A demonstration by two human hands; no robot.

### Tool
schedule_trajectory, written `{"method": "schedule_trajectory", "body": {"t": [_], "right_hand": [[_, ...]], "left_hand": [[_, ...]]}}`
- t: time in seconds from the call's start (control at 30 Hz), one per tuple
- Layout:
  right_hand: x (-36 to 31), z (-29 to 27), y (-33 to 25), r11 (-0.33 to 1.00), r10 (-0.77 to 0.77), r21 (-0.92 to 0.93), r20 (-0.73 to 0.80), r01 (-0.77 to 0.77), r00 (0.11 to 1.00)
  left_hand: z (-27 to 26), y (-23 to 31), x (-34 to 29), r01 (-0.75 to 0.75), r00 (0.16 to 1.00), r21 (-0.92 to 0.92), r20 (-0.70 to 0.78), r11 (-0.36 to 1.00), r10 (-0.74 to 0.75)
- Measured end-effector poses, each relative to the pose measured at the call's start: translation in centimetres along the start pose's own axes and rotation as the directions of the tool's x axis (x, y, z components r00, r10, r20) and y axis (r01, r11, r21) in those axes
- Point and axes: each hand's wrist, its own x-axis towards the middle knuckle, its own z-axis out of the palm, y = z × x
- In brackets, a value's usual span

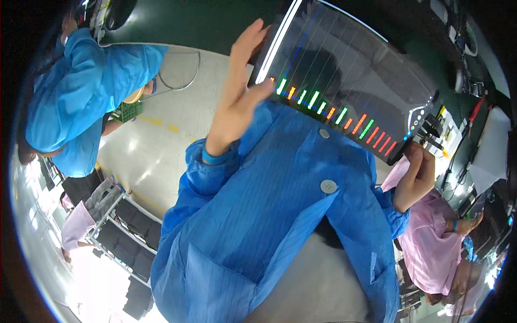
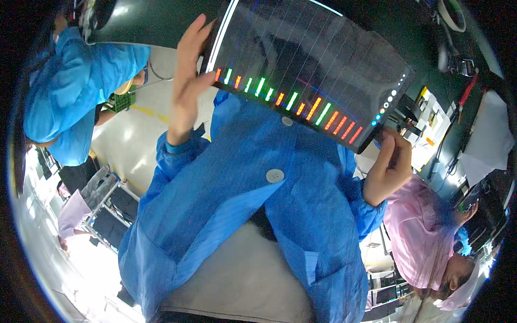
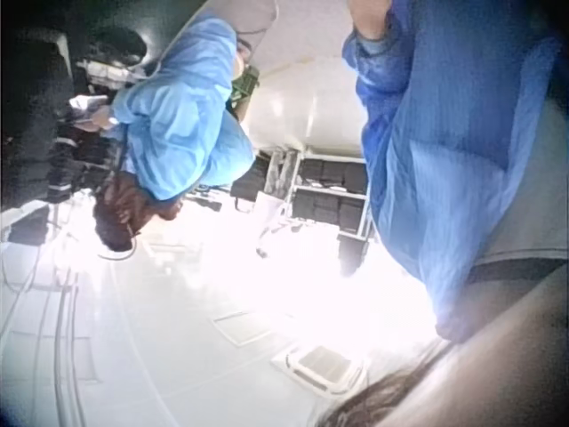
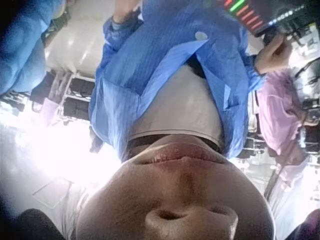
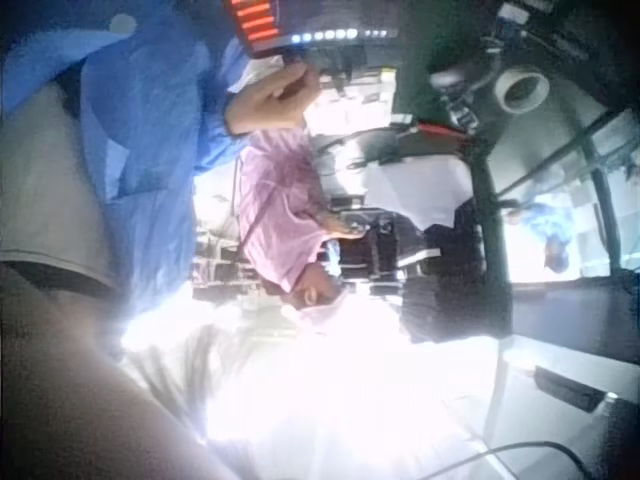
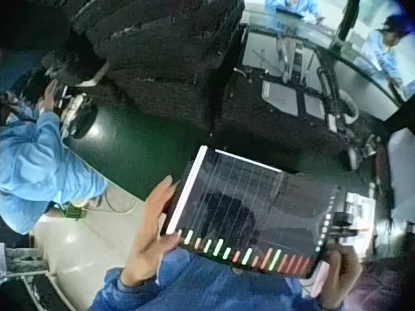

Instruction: The person tests tablet screens by connecting their ribbon cables to a testing board, interacting with the touchscreen displays to perform diagnostic tests, disconnecting the cables, and setting the tablets aside.

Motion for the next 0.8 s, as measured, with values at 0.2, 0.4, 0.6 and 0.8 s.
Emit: {"method": "schedule_trajectory", "body": {"t": [0.2, 0.4, 0.6, 0.8], "right_hand": [[-0.1, -0.9, -0.7, 0.998, 0.062, 0.019, -0.029, -0.062, 0.998], [-0.4, -0.5, -2.8, 0.998, 0.055, 0.013, 0.010, -0.055, 0.998], [1.9, 0.7, -5.7, 0.994, -0.095, -0.053, -0.014, 0.094, 0.995], [4.6, 1.3, -6.1, 0.961, -0.222, -0.185, -0.057, 0.208, 0.973]], "left_hand": [[-1.8, -1.8, 7.3, -0.024, 0.987, 0.177, 0.160, 0.984, -0.004], [-0.6, -1.2, 11.7, -0.059, 0.986, 0.347, 0.169, 0.936, -0.001], [0.5, 2.3, 12.0, -0.007, 0.955, 0.049, 0.298, 0.999, -0.008], [-1.0, 1.7, 11.0, -0.117, 0.803, -0.535, 0.445, 0.837, 0.397]]}}
